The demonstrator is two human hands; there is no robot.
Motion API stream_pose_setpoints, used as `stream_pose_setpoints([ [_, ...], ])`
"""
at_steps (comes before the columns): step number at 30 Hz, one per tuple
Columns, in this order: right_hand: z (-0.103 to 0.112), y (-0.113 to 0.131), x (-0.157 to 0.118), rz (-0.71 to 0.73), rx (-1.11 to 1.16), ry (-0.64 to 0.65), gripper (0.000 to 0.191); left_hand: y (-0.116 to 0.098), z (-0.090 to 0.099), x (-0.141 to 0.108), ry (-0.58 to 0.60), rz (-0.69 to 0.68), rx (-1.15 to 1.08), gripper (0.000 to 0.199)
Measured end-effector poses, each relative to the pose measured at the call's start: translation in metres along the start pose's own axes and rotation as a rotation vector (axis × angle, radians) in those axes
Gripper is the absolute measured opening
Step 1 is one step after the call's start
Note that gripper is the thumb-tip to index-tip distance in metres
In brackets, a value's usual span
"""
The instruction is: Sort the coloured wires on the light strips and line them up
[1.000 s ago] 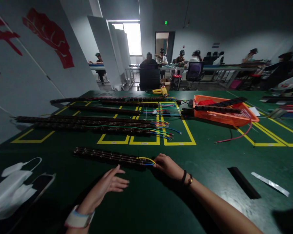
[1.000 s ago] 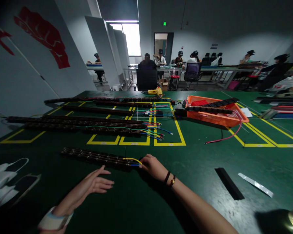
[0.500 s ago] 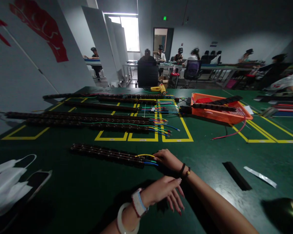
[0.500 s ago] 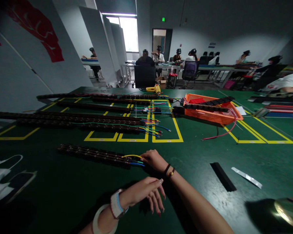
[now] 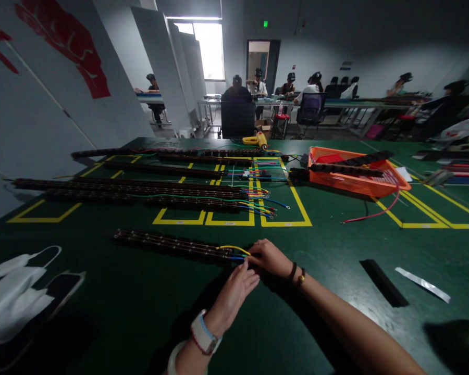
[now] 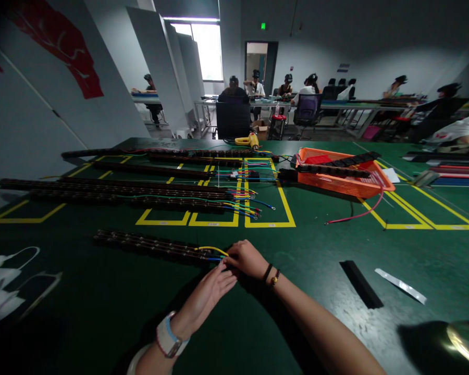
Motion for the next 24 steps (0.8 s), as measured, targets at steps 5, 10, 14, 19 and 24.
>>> stream_pose_setpoints([
  [5,0.003,0.009,0.006,-0.048,-0.141,-0.110,0.026,-0.003,-0.017,0.016,0.032,-0.058,-0.117,0.032],
  [10,0.005,0.010,0.010,0.019,-0.181,-0.117,0.024,-0.006,-0.023,0.032,-0.037,-0.114,-0.180,0.031],
  [14,0.010,0.004,0.012,0.058,-0.238,-0.092,0.029,-0.009,-0.021,0.040,-0.101,-0.144,-0.186,0.033],
  [19,0.013,0.004,0.014,0.213,-0.431,0.010,0.028,-0.011,-0.015,0.043,-0.092,-0.117,-0.176,0.034],
  [24,0.014,0.006,0.013,0.278,-0.466,0.070,0.034,-0.014,-0.013,0.042,-0.062,-0.134,-0.172,0.030],
])
Point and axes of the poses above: each hand's wrist, its own x-axis towards the middle knuckle, its own z-axis out of the back of the hand, y = z × x, the point moved 4 cm from there along x, towards the middle knuckle, and after that the axes turned 6 degrees about -x, right-handed, at the moved point
